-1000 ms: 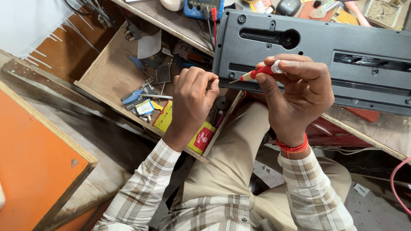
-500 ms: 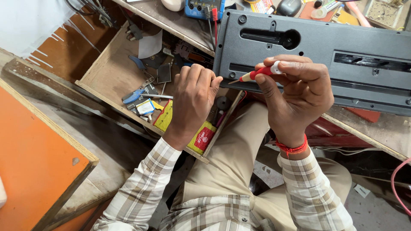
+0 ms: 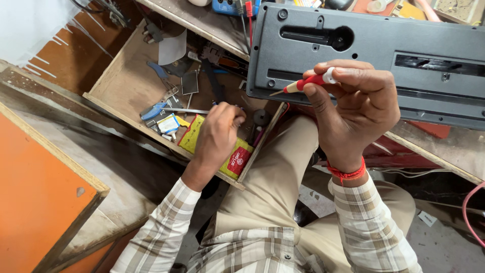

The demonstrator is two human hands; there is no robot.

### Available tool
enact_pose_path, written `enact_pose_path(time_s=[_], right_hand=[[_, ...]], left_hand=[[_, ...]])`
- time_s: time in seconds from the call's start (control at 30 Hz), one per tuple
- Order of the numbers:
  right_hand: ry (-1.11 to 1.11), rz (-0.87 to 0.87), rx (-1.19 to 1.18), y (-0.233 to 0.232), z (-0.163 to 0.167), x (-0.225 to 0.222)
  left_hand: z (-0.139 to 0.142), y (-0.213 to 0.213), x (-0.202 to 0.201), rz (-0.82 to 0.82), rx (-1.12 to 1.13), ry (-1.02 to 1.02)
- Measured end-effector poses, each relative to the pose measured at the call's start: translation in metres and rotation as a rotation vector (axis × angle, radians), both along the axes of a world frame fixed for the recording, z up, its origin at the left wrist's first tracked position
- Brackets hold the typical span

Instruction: The person uses a red-handled screwdriver to remove screws from the back of a black electronic keyboard. They unscrew multiple fasteners, flip the keyboard to show the keys, and continue removing screws from the back.

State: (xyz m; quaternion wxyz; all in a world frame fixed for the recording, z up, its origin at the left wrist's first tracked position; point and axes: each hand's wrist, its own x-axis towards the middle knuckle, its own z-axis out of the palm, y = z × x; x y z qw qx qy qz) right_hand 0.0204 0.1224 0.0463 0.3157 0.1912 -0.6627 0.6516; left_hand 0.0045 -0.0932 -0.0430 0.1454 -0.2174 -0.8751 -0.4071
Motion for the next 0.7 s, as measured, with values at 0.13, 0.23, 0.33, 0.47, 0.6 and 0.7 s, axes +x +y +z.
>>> enact_pose_path(time_s=[0.13, 0.23, 0.33, 0.47, 0.6, 0.7], right_hand=[[0.002, -0.002, 0.023, -0.003, 0.000, 0.002], [-0.002, -0.005, 0.028, -0.002, 0.001, 0.003], [0.010, -0.006, 0.029, -0.001, 0.001, 0.003], [-0.002, -0.006, 0.011, 0.000, -0.001, 0.002], [-0.005, -0.003, 0.018, -0.001, -0.001, 0.001], [0.007, -0.005, 0.032, -0.001, 0.000, -0.003]], left_hand=[[-0.017, 0.004, 0.000, -0.013, -0.142, 0.056], [-0.025, 0.007, -0.002, 0.000, -0.202, 0.050], [-0.030, 0.007, -0.004, -0.005, -0.235, 0.043], [-0.033, 0.005, -0.005, 0.000, -0.222, 0.041], [-0.030, 0.002, -0.005, -0.004, -0.196, 0.069], [-0.022, -0.001, -0.007, -0.005, -0.154, 0.044]])
